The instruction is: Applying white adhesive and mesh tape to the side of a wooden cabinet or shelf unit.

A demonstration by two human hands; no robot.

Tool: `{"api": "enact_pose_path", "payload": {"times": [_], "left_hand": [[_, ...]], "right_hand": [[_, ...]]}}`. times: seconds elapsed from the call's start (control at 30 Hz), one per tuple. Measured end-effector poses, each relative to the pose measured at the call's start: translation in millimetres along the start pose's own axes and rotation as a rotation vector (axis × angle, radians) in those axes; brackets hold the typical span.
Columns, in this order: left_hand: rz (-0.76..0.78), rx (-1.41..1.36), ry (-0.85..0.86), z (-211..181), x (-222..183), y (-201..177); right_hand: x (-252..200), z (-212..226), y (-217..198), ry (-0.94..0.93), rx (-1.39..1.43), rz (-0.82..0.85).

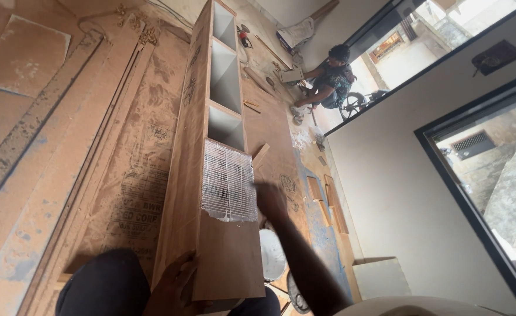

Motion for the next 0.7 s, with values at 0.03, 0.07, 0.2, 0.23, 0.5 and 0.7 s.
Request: {"api": "enact_pose_path", "payload": {"times": [0.03, 0.07, 0.2, 0.23, 0.5, 0.7], "left_hand": [[-0.062, -0.015, 0.079, 2, 0, 1], [-0.059, -0.004, 0.082, 9, 0, 7], [-0.235, -0.044, 0.334, 8, -4, 8], [-0.235, -0.019, 0.323, 10, -3, 8], [-0.167, -0.034, 0.277, 5, -2, 5], [-0.129, -0.037, 0.259, 12, -1, 11]], "right_hand": [[24, -4, -2, -0.052, -0.01, -0.083], [43, -2, -2, -0.048, -0.002, -0.09], [102, -3, 8, -0.059, 0.044, -0.12], [113, -6, 15, -0.048, 0.048, -0.102], [33, 4, 11, -0.112, -0.018, -0.018], [-82, 16, -7, -0.195, 0.052, -0.019]]}}
Point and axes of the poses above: each hand's wrist, its own x-axis towards the middle knuckle, its own y-axis out of the palm, z = x × y, the point moved 7 cm from there along x, towards the middle knuckle, and after that the axes turned 3 degrees about -y, right-handed, at the moved point
